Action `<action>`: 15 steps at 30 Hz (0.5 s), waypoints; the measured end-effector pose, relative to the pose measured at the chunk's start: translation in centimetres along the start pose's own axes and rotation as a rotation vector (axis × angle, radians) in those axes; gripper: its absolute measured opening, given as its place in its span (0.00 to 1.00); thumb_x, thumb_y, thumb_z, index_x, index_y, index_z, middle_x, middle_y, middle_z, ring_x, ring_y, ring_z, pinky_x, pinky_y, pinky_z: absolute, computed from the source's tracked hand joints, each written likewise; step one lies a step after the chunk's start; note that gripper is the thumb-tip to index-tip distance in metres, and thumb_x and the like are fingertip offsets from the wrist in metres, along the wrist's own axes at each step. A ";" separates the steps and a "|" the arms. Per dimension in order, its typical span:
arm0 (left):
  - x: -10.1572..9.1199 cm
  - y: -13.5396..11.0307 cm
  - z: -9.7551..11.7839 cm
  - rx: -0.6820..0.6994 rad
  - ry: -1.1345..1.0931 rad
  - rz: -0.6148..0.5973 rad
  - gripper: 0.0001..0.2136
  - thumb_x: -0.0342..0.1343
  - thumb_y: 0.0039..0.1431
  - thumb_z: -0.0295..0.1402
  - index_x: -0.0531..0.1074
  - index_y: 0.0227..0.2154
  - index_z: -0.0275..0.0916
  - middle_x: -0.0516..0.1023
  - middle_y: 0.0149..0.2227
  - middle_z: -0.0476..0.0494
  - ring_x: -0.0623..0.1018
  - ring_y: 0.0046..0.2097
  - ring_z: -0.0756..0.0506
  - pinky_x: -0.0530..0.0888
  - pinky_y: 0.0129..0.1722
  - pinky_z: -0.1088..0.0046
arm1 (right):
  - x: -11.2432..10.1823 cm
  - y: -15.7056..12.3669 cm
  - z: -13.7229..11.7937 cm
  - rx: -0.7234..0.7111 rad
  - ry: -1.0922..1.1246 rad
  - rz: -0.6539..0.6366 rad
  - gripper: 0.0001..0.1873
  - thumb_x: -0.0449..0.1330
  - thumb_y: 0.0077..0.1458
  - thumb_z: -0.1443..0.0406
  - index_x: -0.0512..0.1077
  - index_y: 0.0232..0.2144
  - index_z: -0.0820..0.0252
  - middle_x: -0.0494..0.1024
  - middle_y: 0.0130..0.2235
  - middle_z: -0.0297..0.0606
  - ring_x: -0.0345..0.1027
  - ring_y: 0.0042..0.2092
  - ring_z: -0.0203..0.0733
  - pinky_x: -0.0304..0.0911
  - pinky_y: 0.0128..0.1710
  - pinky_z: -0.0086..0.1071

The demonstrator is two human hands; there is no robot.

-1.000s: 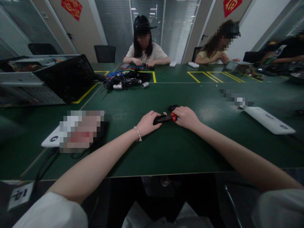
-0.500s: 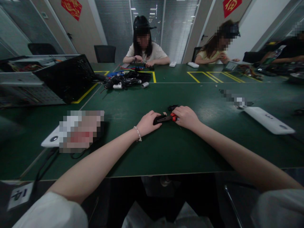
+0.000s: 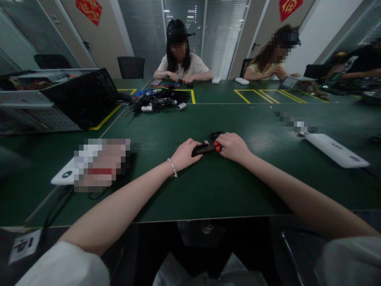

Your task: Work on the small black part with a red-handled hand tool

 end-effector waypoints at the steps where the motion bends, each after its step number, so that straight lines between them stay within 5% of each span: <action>1: 0.0 0.0 0.0 0.002 -0.003 0.002 0.17 0.55 0.51 0.33 0.67 0.45 0.35 0.69 0.41 0.41 0.71 0.43 0.44 0.70 0.45 0.64 | 0.0 0.0 0.0 0.002 -0.003 0.001 0.10 0.53 0.46 0.68 0.70 0.33 0.64 0.73 0.34 0.43 0.62 0.35 0.43 0.52 0.34 0.34; 15: 0.0 0.0 -0.1 -0.024 -0.015 -0.021 0.17 0.55 0.52 0.35 0.67 0.45 0.36 0.68 0.41 0.41 0.71 0.41 0.44 0.70 0.43 0.65 | 0.2 0.0 0.1 0.009 0.034 -0.024 0.10 0.53 0.48 0.67 0.70 0.33 0.64 0.73 0.34 0.43 0.62 0.36 0.43 0.53 0.34 0.33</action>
Point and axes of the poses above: each hand's wrist, its own y-axis towards the middle knuckle, its own x-axis out of the palm, z = x × y, the point moved 9 cm from there along y, towards the middle knuckle
